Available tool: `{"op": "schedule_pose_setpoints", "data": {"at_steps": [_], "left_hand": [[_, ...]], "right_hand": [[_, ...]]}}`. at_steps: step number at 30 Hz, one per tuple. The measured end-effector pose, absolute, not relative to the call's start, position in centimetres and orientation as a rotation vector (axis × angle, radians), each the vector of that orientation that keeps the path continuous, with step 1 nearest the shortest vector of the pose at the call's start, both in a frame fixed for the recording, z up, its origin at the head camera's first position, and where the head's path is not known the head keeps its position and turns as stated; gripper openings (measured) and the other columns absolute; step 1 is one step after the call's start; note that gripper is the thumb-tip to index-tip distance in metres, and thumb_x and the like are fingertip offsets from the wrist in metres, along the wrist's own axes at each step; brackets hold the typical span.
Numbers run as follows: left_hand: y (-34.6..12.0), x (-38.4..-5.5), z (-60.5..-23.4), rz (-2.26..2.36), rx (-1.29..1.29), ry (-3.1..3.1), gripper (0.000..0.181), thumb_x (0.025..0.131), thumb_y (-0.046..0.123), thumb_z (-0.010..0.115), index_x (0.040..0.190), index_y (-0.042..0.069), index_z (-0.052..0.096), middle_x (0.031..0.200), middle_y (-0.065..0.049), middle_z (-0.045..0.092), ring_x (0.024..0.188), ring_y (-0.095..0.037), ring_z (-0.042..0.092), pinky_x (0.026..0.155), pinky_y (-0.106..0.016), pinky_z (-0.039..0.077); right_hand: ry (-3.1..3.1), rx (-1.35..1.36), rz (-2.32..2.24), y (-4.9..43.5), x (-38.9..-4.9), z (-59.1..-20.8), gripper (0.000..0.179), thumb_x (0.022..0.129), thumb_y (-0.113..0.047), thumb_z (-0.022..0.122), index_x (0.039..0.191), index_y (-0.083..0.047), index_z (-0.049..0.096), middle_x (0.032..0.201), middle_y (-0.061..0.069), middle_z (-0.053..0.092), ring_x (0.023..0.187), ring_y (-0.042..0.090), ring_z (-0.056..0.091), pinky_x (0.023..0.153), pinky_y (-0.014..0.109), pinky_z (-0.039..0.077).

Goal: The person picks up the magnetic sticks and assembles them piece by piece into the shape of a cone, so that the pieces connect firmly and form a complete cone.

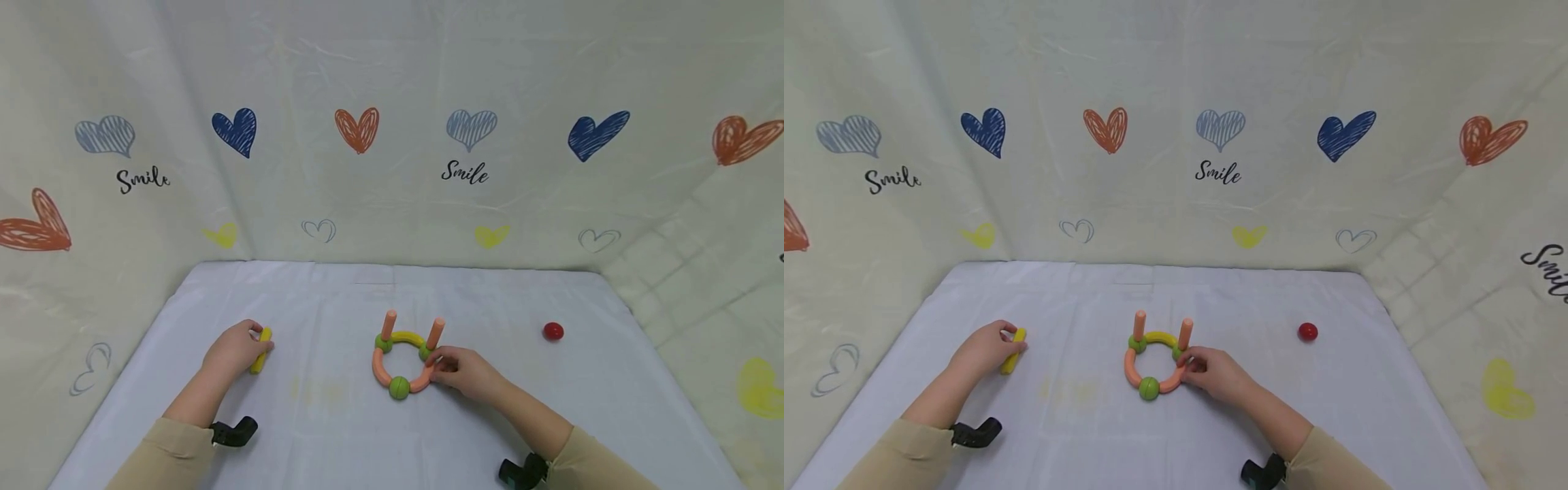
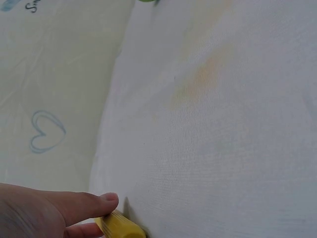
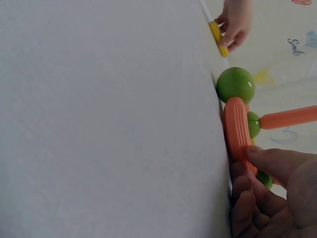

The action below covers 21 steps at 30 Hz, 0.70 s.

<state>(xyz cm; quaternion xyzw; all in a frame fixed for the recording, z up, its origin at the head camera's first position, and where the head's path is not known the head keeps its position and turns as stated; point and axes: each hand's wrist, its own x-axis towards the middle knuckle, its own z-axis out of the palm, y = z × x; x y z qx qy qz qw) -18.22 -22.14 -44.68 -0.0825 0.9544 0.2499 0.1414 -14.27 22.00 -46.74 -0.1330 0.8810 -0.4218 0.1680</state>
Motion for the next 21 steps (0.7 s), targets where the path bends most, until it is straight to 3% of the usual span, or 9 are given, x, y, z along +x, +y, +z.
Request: {"op": "schedule_pose_setpoints", "data": {"at_steps": [21], "left_hand": [[-21.3, -17.4, -44.0, 0.778, -0.187, 2.817, 0.046, 0.094, 0.030, 0.067, 0.131, 0.004, 0.055, 0.109, -0.012, 0.060, 0.086, -0.024, 0.055, 0.068, -0.037, 0.045]], "right_hand": [[2.490, -0.344, -1.205, 21.9, -14.3, -46.7, 0.015, 0.091, -0.016, 0.073, 0.106, -0.015, 0.070, 0.086, -0.003, 0.064, 0.080, 0.016, 0.056, 0.068, 0.027, 0.048]]}}
